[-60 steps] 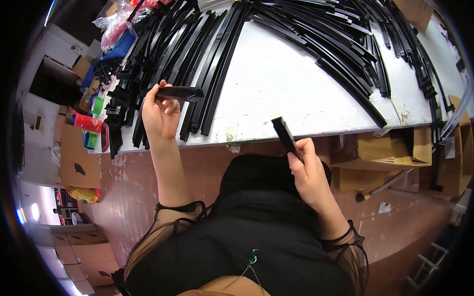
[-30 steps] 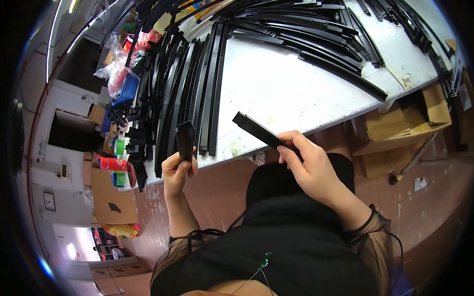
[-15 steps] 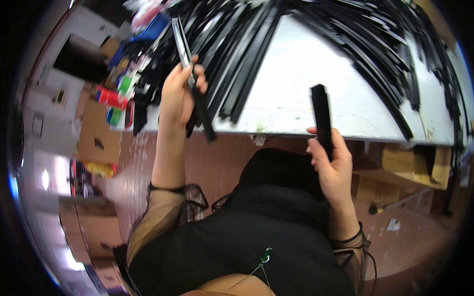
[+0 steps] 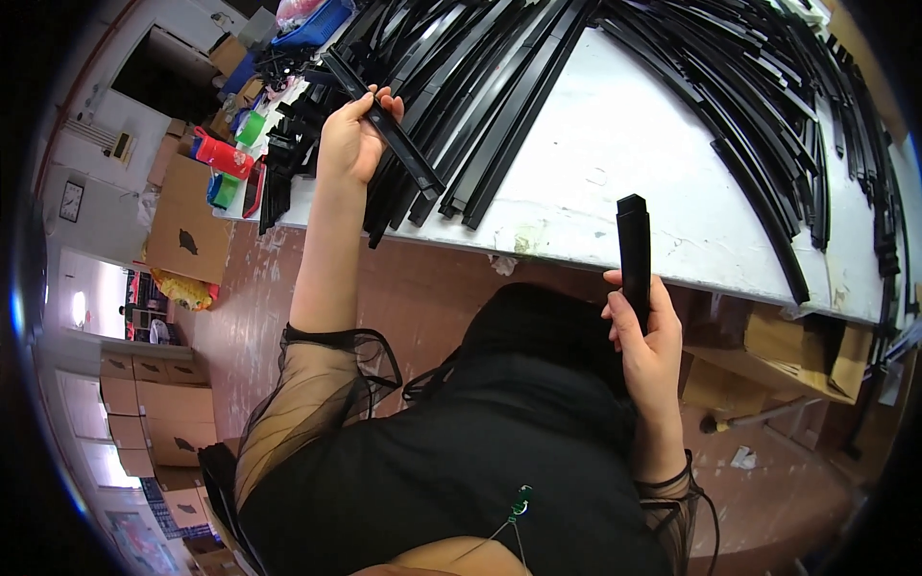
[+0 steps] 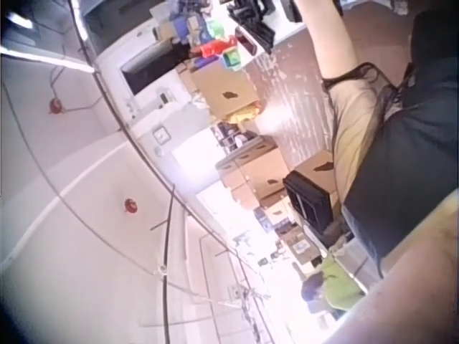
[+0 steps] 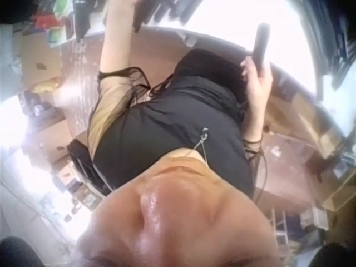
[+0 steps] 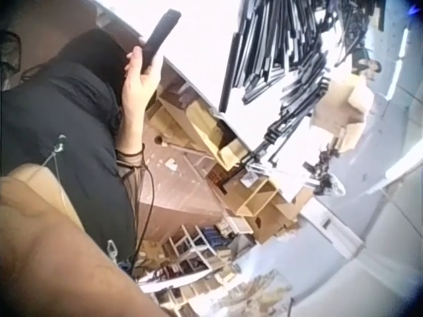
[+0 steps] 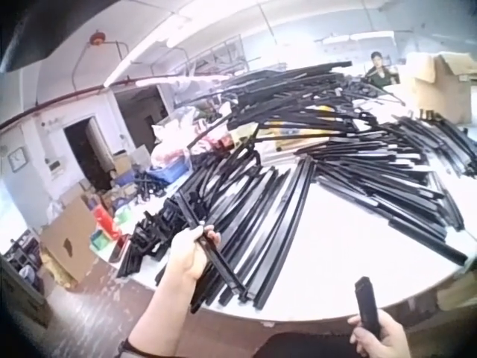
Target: The person inspects and organizes long black structural components on a factory workbench by hand.
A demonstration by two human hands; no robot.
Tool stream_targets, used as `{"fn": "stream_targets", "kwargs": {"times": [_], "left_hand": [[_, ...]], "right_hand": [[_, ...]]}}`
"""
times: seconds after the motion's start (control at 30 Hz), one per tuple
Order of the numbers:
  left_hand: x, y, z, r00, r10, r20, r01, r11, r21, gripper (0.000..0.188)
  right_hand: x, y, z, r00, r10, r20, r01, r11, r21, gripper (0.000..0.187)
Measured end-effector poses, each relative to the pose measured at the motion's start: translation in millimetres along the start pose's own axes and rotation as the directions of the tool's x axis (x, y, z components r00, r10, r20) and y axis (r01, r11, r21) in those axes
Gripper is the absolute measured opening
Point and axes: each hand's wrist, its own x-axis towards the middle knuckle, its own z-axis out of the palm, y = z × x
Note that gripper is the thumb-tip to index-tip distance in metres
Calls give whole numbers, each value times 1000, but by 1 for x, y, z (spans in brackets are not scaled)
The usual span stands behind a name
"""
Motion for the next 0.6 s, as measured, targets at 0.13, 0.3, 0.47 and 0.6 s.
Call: {"fn": "stream_targets", "kwargs": {"times": [0.13,0.3,0.47,0.6], "left_hand": [[1,-1,-2,1000,-22,-18,21,999,-50,13],[6,2,-12,998,-49,-41,44,991,-128,10],[6,6,-7,996,-72,-52,62,984,-167,17],[-1,9,-2,996,-61,-64,50,987,-155,17]], "right_hand": [[-1,-1,2,1000,23,7,-22,999,-24,20],[0,1,4,999,46,14,-46,998,-31,20],[-3,-4,6,998,61,25,-60,997,-41,21],[-1,-2,10,995,75,58,-74,997,-28,21]]}}
